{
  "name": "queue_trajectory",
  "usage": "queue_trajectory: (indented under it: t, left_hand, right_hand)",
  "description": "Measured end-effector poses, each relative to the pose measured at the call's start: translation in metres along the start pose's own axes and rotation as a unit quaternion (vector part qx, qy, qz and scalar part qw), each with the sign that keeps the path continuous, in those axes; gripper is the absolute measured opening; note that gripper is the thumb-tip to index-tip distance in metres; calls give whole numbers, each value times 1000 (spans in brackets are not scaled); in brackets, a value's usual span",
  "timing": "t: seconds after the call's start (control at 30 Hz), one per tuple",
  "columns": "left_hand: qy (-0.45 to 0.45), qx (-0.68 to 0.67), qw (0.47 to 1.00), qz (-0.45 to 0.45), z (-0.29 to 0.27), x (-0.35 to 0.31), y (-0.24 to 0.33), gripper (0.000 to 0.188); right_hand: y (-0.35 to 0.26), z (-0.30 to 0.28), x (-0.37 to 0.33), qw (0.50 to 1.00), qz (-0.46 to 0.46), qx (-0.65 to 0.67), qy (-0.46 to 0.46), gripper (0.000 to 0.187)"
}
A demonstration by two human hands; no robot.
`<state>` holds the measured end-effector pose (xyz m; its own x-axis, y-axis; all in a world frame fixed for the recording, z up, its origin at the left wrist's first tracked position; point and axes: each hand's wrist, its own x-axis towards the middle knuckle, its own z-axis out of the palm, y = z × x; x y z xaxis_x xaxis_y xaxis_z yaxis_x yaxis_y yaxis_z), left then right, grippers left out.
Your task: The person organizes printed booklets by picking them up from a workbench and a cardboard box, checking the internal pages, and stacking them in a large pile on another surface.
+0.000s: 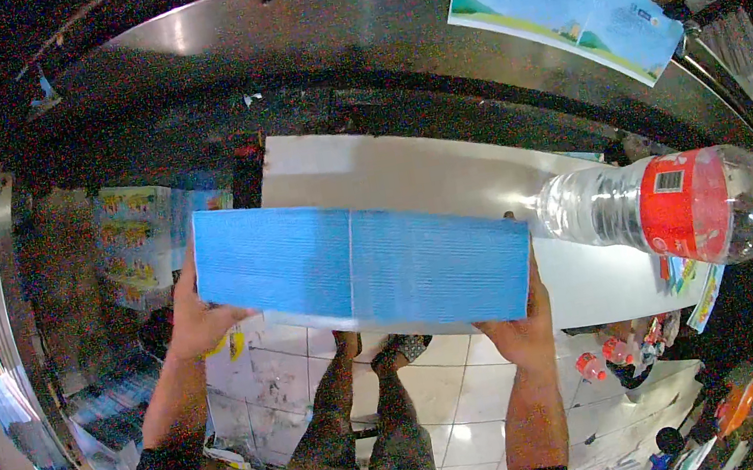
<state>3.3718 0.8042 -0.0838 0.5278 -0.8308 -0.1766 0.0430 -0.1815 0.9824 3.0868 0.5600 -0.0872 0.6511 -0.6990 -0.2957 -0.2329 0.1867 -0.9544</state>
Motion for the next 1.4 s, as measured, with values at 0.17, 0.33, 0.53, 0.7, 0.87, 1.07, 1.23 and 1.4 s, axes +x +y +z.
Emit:
queue_trajectory:
  t: [0.17,0.33,0.53,0.7,0.87,1.07,1.23,1.4]
  left_hand:
    - [124,64,990,5,14,-22,-10,100]
    - [95,166,978,79,12,-28,-28,98]
    - [32,99,995,7,0,-47,-60,95]
    - [81,215,973,-9,-6,-25,-57,89]
    - [58,220,974,12,-3,-18,-36,75]
    - [36,263,953,142,5,-54,54,46]
    - [104,214,969,70,-6,-62,104,22]
    - [146,195,950,192,-4,-62,121,23]
  right_hand:
    - [15,11,-14,996,-2,-12,86,108]
    - [30,0,-16,951,-157,-264,36,108]
    - [29,10,-16,986,-145,-66,39,109]
    - [50,-22,0,999,-26,-46,4,99]
    - [0,-10,0,991,-106,-77,-28,77]
    - [-66,-16,-51,975,-212,-63,-28,54]
    - [-100,-16,-61,969,29,241,52,27]
    - [-150,-12,-65,931,-329,-158,15,24]
